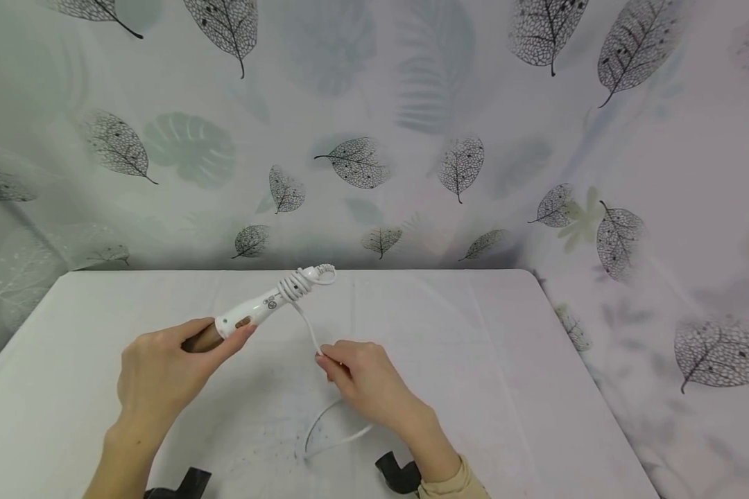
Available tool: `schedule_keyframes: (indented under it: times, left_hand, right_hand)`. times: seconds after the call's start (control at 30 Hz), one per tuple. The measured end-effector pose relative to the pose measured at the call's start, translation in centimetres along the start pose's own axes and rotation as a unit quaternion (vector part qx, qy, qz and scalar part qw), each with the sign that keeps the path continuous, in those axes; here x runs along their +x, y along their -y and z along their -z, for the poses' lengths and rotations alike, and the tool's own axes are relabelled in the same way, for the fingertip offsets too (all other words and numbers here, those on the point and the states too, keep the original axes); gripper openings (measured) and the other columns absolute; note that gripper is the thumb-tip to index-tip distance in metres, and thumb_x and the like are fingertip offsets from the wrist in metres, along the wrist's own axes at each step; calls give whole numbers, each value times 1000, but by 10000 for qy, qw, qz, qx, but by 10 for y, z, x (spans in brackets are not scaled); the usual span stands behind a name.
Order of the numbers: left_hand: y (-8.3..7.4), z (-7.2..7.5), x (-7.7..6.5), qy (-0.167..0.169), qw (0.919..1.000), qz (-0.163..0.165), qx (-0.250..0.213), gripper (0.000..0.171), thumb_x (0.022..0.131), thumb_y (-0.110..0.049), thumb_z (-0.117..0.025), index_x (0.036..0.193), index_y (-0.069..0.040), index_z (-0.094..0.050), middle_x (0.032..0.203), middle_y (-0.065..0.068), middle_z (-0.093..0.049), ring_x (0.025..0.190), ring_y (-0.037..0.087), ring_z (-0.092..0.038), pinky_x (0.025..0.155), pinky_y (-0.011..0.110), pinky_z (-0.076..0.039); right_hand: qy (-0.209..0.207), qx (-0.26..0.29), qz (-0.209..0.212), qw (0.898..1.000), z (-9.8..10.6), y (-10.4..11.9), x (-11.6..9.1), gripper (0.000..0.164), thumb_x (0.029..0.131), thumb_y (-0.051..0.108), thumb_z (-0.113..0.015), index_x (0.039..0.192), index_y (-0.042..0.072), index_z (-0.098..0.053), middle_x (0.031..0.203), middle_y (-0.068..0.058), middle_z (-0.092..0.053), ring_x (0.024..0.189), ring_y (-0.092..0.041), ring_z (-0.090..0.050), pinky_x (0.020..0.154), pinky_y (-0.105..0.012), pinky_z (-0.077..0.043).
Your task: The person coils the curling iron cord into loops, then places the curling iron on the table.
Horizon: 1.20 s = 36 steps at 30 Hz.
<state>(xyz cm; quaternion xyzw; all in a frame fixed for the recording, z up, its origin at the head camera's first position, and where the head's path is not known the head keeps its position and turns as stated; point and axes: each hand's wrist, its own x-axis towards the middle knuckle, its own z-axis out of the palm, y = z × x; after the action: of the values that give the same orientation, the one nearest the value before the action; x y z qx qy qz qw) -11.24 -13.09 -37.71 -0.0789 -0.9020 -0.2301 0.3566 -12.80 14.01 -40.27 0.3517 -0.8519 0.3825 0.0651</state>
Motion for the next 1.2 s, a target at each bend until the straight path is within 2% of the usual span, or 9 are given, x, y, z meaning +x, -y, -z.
schedule_keyframes:
  times: [0.27, 0.43, 0.53, 0.6, 0.7, 0.87, 1.03, 1.13, 1.2]
  left_hand:
    - [3, 0, 1, -104, 9999, 10, 37, 58, 77, -60, -75, 51, -23, -37, 48, -11, -23, 45, 3, -18, 41, 21, -11]
    - [3, 1, 1, -142, 9997, 78, 164, 55, 74, -57, -78, 51, -23, -42, 46, -10, -26, 43, 4, -21, 39, 22, -13]
    - [4, 0, 1, -153, 9995, 179, 216, 54, 73, -56, -79, 51, -23, -43, 46, -10, -27, 42, 5, -22, 39, 22, -14]
    - [4, 0, 1, -151, 9990, 321, 286, 55, 72, -57, -79, 50, -22, -43, 45, -9, -27, 42, 6, -22, 39, 23, -14]
    - [5, 0, 1, -86, 9975, 632, 318, 51, 70, -59, -80, 51, -20, -53, 44, -8, -31, 40, 8, -25, 38, 25, -17]
    - [8, 1, 0, 390, 9929, 1065, 364, 46, 72, -62, -78, 58, -21, -65, 44, -7, -37, 40, 11, -31, 38, 27, -20]
    - [9, 2, 0, 873, 9891, 1099, 454, 54, 77, -67, -73, 53, -22, -53, 46, -8, -32, 41, 10, -27, 39, 27, -19]
    - [10, 3, 1, 917, 9890, 1037, 530, 59, 78, -67, -72, 51, -22, -45, 46, -8, -29, 41, 10, -25, 40, 27, -18]
    - [10, 3, 1, 897, 9888, 1044, 586, 58, 77, -67, -72, 51, -22, -45, 46, -8, -29, 42, 10, -25, 40, 27, -18]
  right_hand:
    - [-293, -175, -612, 9975, -1, 0, -3, 6, 95, 11, -69, 95, 10, -75, 73, 8, -61, 62, 1, -50, 57, -18, -46]
    - [-611, -307, -772, 9947, 0, 0, -4, 4, 91, 13, -73, 91, 10, -76, 74, 8, -63, 64, 2, -54, 61, -19, -50]
    - [-674, -382, -588, 9953, 0, -1, -3, 4, 91, 12, -74, 88, 11, -75, 69, 11, -57, 60, 3, -49, 57, -18, -46]
    - [-655, -393, -323, 9966, 0, -1, -2, 5, 91, 12, -74, 86, 12, -74, 67, 12, -53, 58, 3, -45, 54, -16, -41]
    - [-617, -254, 170, 9976, 1, -1, -1, 6, 90, 10, -73, 85, 12, -73, 65, 10, -53, 57, 4, -40, 52, -12, -35]
    - [-720, 51, 806, 9941, 2, 0, 0, 8, 90, 5, -72, 86, 11, -73, 66, 7, -57, 57, 3, -40, 51, -9, -32]
    - [-759, 47, 938, 9927, 4, -1, -1, 10, 90, -1, -70, 92, 8, -74, 70, 6, -57, 58, 2, -43, 50, -12, -38]
    - [-859, -357, 831, 9922, 6, 0, -2, 13, 87, -2, -72, 96, 7, -75, 74, 6, -60, 62, 0, -47, 54, -15, -42]
    - [-1030, -731, 742, 9892, 7, -1, -2, 15, 84, -2, -75, 96, 7, -76, 78, 5, -62, 66, -3, -51, 58, -16, -45]
